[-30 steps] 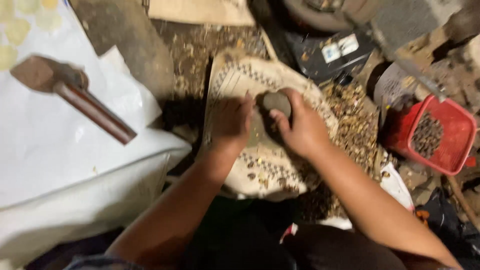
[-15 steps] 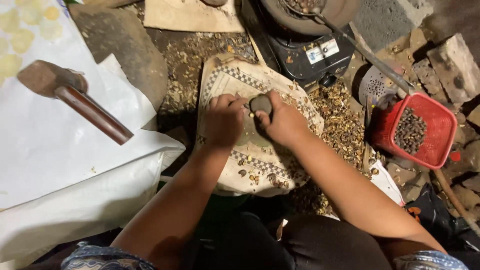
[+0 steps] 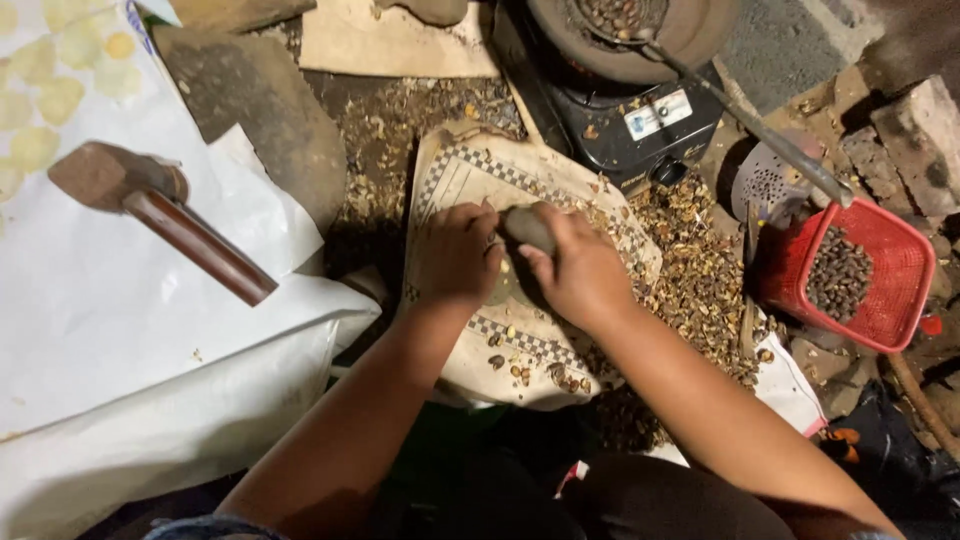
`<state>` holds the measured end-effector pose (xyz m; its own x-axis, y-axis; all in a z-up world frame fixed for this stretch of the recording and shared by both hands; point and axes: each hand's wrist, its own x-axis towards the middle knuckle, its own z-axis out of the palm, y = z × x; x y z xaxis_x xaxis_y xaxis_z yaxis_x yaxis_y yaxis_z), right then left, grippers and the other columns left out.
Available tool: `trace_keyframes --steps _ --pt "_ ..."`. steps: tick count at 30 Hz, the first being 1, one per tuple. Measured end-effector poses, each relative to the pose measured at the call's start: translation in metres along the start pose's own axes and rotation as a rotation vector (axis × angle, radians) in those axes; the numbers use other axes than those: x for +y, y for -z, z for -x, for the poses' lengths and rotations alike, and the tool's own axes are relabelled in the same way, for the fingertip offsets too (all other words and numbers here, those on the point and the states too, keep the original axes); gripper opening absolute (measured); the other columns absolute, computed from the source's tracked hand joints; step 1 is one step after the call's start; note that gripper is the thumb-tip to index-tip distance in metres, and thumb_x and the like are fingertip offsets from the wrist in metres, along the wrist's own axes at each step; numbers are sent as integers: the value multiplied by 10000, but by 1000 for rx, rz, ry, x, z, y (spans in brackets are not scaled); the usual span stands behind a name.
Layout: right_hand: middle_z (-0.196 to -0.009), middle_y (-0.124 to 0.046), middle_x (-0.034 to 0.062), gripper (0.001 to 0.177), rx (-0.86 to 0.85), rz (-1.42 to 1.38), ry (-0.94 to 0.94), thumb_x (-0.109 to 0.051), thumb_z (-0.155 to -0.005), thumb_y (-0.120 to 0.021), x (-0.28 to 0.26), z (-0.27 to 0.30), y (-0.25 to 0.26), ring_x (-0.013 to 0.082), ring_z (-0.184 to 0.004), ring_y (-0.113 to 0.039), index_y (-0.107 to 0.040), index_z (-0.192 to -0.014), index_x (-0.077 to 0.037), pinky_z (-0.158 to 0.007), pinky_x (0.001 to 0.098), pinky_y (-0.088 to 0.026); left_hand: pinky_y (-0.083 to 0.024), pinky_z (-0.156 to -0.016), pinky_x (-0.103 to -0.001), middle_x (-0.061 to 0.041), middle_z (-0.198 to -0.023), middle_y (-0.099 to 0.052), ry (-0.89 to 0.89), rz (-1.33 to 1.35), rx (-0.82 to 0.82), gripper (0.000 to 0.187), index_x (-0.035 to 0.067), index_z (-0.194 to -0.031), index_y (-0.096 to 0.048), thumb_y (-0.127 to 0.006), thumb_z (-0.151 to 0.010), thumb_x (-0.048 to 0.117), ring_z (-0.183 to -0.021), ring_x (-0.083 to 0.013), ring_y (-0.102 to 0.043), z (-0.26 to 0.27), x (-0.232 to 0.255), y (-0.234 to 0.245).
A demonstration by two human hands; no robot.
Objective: Cracking nuts with a stone and flattening them on a sheet using a wooden mallet
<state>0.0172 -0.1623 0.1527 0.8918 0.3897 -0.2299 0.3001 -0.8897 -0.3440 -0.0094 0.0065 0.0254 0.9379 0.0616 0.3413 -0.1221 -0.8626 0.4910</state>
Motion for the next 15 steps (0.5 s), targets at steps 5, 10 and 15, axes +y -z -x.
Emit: trace_keyframes --steps 5,10,15 --pt "-1126 -652 226 549 11 53 52 -407 -984 -590 8 -14 -5 505 -1040 -677 -433 -1478 -229 -985 577 -498 -498 -894 -446 -78 -977 -662 -110 15 70 247 159 -1006 -717 -778 -772 206 -966 -311 -664 2 -11 11" --pt "-1130 -659 313 518 -183 -184 -204 -427 -992 -586 13 -27 2 554 -1131 -622 -396 -1433 -233 -1003 621 -472 -502 -835 -456 -75 -925 -658 -200 100 119 305 166 -1051 -675 -811 -779 191 -916 -305 -661 -2 -13 15" --pt "-1165 -663 332 498 -308 -105 -189 -407 -978 -600 10 -37 16 533 -1195 -609 -412 -1410 -244 -1063 591 -456 -502 -884 -404 -8 -934 -672 -18 31 13 214 235 -983 -742 -821 -785 256 -922 -249 -659 3 -8 3"
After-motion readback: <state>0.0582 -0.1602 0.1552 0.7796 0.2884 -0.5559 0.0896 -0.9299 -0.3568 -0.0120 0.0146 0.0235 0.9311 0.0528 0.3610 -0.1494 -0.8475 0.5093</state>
